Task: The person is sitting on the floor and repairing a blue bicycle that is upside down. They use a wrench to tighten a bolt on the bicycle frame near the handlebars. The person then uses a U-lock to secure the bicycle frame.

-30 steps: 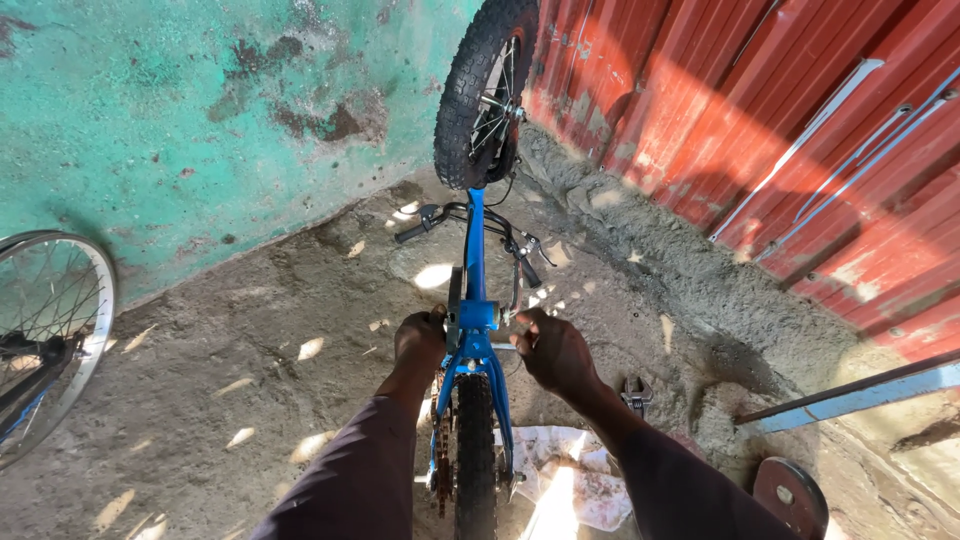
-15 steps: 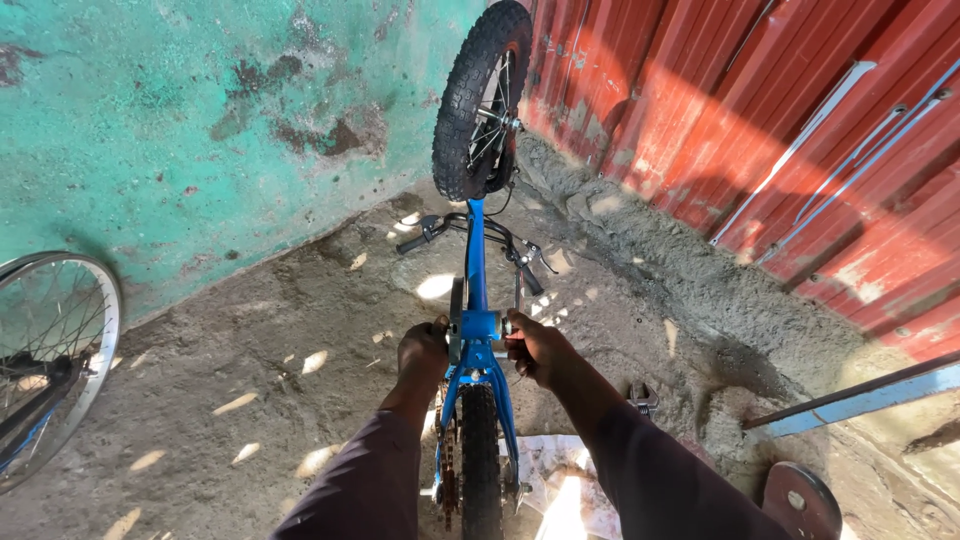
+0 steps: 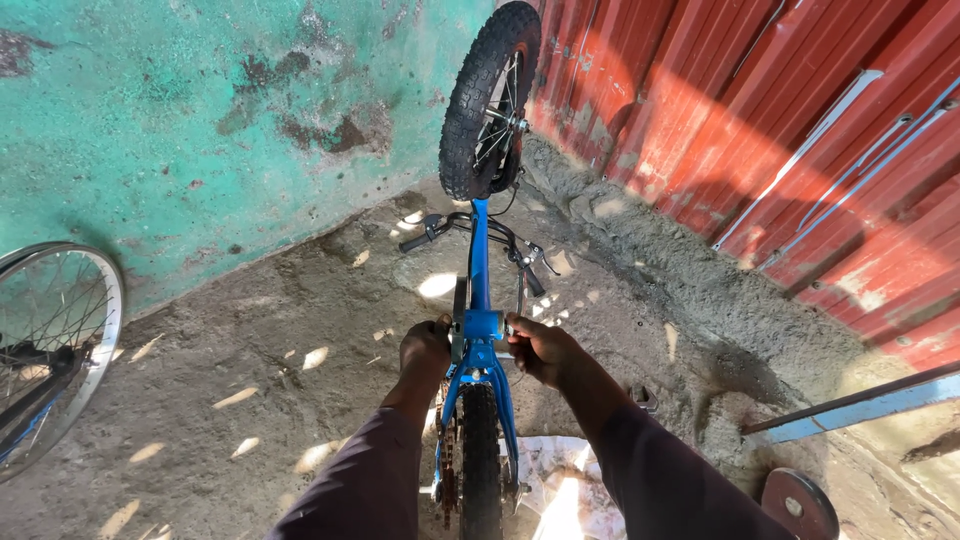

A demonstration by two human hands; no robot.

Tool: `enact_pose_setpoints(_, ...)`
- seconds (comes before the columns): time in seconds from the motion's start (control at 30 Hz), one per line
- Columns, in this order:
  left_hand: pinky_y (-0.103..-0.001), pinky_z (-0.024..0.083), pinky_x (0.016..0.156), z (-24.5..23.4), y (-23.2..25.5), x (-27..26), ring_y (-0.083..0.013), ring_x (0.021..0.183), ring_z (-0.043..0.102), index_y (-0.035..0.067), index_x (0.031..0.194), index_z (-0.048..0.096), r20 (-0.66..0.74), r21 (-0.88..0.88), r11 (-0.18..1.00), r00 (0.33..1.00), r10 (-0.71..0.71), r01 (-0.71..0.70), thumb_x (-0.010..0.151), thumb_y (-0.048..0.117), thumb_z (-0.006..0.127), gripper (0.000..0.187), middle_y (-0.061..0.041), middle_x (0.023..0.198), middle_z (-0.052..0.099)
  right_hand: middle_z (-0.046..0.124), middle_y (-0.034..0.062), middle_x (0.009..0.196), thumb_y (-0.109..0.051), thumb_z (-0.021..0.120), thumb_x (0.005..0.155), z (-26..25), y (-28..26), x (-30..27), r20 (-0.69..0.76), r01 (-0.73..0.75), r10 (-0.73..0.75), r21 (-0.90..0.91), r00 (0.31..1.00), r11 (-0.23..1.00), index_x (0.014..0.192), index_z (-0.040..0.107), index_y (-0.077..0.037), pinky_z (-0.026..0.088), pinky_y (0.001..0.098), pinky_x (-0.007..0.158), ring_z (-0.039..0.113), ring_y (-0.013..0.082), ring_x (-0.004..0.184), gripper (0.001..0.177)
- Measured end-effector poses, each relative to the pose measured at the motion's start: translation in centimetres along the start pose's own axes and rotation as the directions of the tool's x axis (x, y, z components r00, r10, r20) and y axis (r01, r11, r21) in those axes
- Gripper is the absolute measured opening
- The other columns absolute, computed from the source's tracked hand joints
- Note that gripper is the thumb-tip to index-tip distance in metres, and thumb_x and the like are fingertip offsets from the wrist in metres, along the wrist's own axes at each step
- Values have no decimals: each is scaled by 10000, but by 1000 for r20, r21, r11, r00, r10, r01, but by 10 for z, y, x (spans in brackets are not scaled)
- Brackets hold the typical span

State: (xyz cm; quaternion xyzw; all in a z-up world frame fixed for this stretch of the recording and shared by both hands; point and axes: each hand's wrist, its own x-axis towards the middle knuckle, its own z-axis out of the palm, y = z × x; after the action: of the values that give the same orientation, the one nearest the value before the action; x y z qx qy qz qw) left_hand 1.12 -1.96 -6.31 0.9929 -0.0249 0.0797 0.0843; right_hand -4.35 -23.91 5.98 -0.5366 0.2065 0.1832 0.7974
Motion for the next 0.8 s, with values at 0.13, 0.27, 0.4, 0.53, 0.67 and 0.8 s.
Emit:
enact_pose_setpoints(0.13, -442, 646, 718, -13, 6, -2, -288, 887, 747, 137, 944, 720, 134, -46, 995, 988, -76, 83, 1119, 533, 198, 679, -46, 876, 718, 624, 141, 909, -56, 813, 821, 13, -17, -39, -46, 64, -61, 72, 997, 995, 1003, 643, 25, 503, 288, 689, 651, 257, 868, 262)
enact_pose_setpoints(0.27, -441, 645, 692, -5, 2, 2, -293, 872, 743, 130, 961, 734, 112, 1, 999, 993, -40, 40, 1128, 499, 202, 669, -46, 870, 706, 604, 105, 887, -366, 833, 870, 19, -23, -52, -6, -59, 59, 35, 998, 998, 968, 587, -45, 528, 293, 642, 661, 226, 801, 416)
enact_pose_setpoints(0.4, -453, 643, 683, -7, 3, -8, -322, 864, 741, 126, 955, 743, 32, -5, 1000, 999, -16, 16, 1126, 483, 279, 610, -81, 850, 699, 551, 106, 788, -433, 845, 880, -5, 0, -6, 28, -71, 71, 5, 997, 997, 946, 576, -19, 484, 289, 497, 618, 224, 637, 498)
enact_pose_setpoints(0.53, -439, 648, 706, -16, 7, -13, -302, 895, 748, 115, 973, 737, 103, -16, 998, 993, -53, 55, 1129, 497, 247, 640, -70, 881, 716, 544, 107, 770, -140, 804, 888, 5, -16, -22, 6, 5, -6, 61, 1000, 998, 862, 571, 1, 476, 265, 496, 614, 204, 605, 274)
enact_pose_setpoints(0.67, -417, 569, 466, 37, -5, -4, -291, 621, 676, 135, 768, 696, -366, 120, 989, 922, 129, -91, 1100, 456, 382, 558, -62, 656, 608, 573, 106, 871, -301, 794, 894, 12, -19, -34, -14, -32, 32, 57, 999, 998, 954, 605, -13, 550, 305, 635, 664, 237, 769, 350)
enact_pose_setpoints(0.8, -429, 512, 376, 88, -18, 17, -287, 561, 644, 133, 732, 708, -524, 239, 959, 811, 260, -154, 1055, 394, 489, 470, -69, 620, 597, 531, 93, 771, -471, 833, 878, 9, -5, -24, 17, -61, 61, 8, 998, 998, 914, 556, -34, 476, 293, 487, 603, 216, 620, 519)
